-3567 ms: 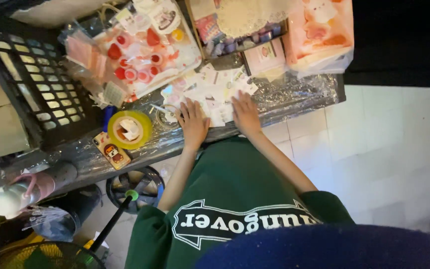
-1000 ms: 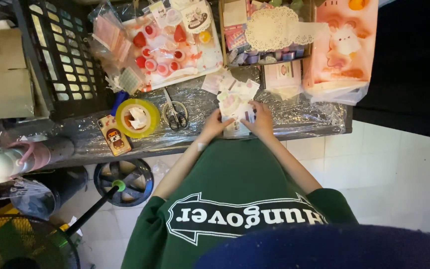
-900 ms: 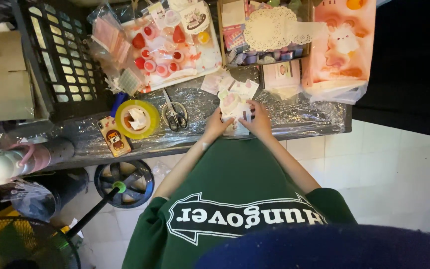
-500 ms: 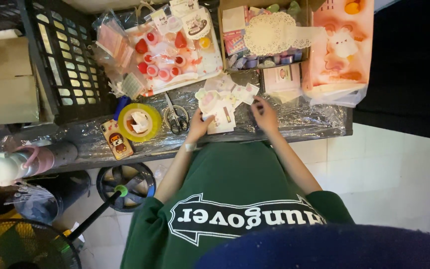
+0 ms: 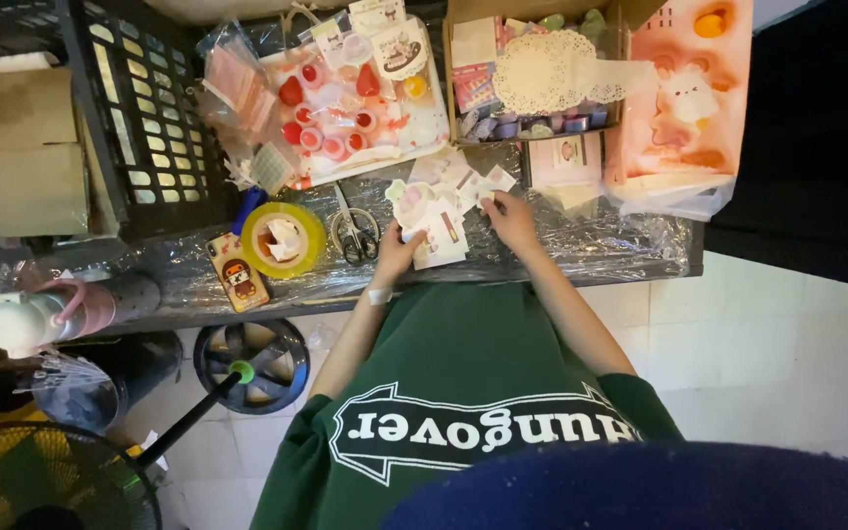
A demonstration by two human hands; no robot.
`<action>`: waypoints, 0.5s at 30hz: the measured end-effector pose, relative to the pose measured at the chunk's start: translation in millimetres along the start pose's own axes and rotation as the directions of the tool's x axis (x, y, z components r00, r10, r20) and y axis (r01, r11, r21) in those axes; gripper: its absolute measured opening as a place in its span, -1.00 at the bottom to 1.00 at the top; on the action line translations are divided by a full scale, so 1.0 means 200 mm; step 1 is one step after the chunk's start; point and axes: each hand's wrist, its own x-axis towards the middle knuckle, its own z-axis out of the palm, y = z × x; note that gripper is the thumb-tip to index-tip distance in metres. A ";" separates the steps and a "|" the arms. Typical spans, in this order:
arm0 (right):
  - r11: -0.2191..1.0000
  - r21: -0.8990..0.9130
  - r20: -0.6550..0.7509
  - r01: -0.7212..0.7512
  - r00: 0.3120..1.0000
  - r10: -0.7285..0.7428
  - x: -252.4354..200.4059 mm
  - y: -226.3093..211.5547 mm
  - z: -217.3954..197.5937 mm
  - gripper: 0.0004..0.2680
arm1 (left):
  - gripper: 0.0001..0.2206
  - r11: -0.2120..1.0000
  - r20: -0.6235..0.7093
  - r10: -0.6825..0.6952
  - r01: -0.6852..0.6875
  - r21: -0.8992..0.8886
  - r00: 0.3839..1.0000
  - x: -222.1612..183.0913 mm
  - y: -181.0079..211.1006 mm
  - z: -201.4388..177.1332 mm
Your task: Peeling and applying stickers or labels to small craft items at a workspace.
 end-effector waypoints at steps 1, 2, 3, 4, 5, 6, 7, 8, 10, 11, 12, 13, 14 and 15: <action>1.000 0.000 -0.001 -0.001 1.000 0.001 -0.03 0.01 0.00 -0.81 | -0.56 1.000 0.001 0.000 0.000 0.000 1.000 0.00 0.00 -0.01; 0.996 0.030 -0.051 0.082 0.995 -0.080 -0.06 0.02 0.00 -0.83 | -0.57 1.000 0.000 0.005 -0.005 -0.003 1.000 0.00 0.00 -0.02; 0.985 0.056 -0.104 0.163 0.982 -0.157 -0.10 0.03 0.01 -0.81 | -0.57 1.000 0.000 0.008 -0.008 -0.005 1.000 0.00 0.00 -0.04; 0.985 0.057 -0.107 0.161 0.982 -0.154 -0.11 0.06 0.03 -0.81 | -0.57 1.000 0.003 0.006 -0.006 -0.005 1.000 0.01 -0.01 -0.04; 0.986 0.120 -0.110 0.113 0.989 -0.100 -0.11 0.10 0.06 -0.81 | -0.57 1.000 0.007 -0.006 0.005 0.015 1.000 0.01 -0.01 -0.04; 0.981 0.183 -0.109 0.064 0.993 -0.044 -0.12 0.14 0.08 -0.82 | -0.58 0.999 0.010 -0.017 0.017 0.034 1.000 0.01 -0.02 -0.04; 0.981 0.184 -0.108 0.061 0.993 -0.041 -0.12 0.17 0.11 -0.82 | -0.58 0.999 0.010 -0.021 0.020 0.035 1.000 0.00 -0.02 -0.03; 0.964 0.265 -0.006 0.017 1.000 -0.016 -0.12 0.19 0.13 -0.82 | -0.58 0.999 0.013 -0.030 0.029 0.020 0.999 0.00 -0.02 -0.02; 0.939 0.341 0.100 -0.036 0.995 0.002 -0.12 0.20 0.17 -0.83 | -0.58 0.999 0.015 -0.041 0.041 0.008 0.999 -0.02 -0.01 0.00; 0.972 0.227 0.087 0.062 0.993 -0.083 -0.12 0.19 0.18 -0.83 | -0.58 0.999 0.020 -0.035 0.035 -0.023 0.999 -0.03 0.01 0.00; 0.981 0.110 0.085 0.160 0.982 -0.169 -0.12 0.17 0.19 -0.82 | -0.59 0.998 0.025 -0.028 0.029 -0.053 0.999 -0.05 0.02 0.01; 0.981 0.110 0.087 0.158 0.982 -0.168 -0.11 0.15 0.19 -0.82 | -0.59 0.998 0.023 -0.030 0.031 -0.053 0.999 -0.05 0.02 0.01; 0.975 0.082 0.058 0.206 0.976 -0.211 -0.11 0.13 0.18 -0.81 | -0.58 0.997 0.046 -0.028 0.031 -0.076 0.999 -0.06 0.03 0.01; 0.965 0.052 0.030 0.256 0.966 -0.258 -0.10 0.10 0.17 -0.79 | -0.58 0.995 0.068 -0.022 0.029 -0.099 0.997 -0.06 0.03 0.01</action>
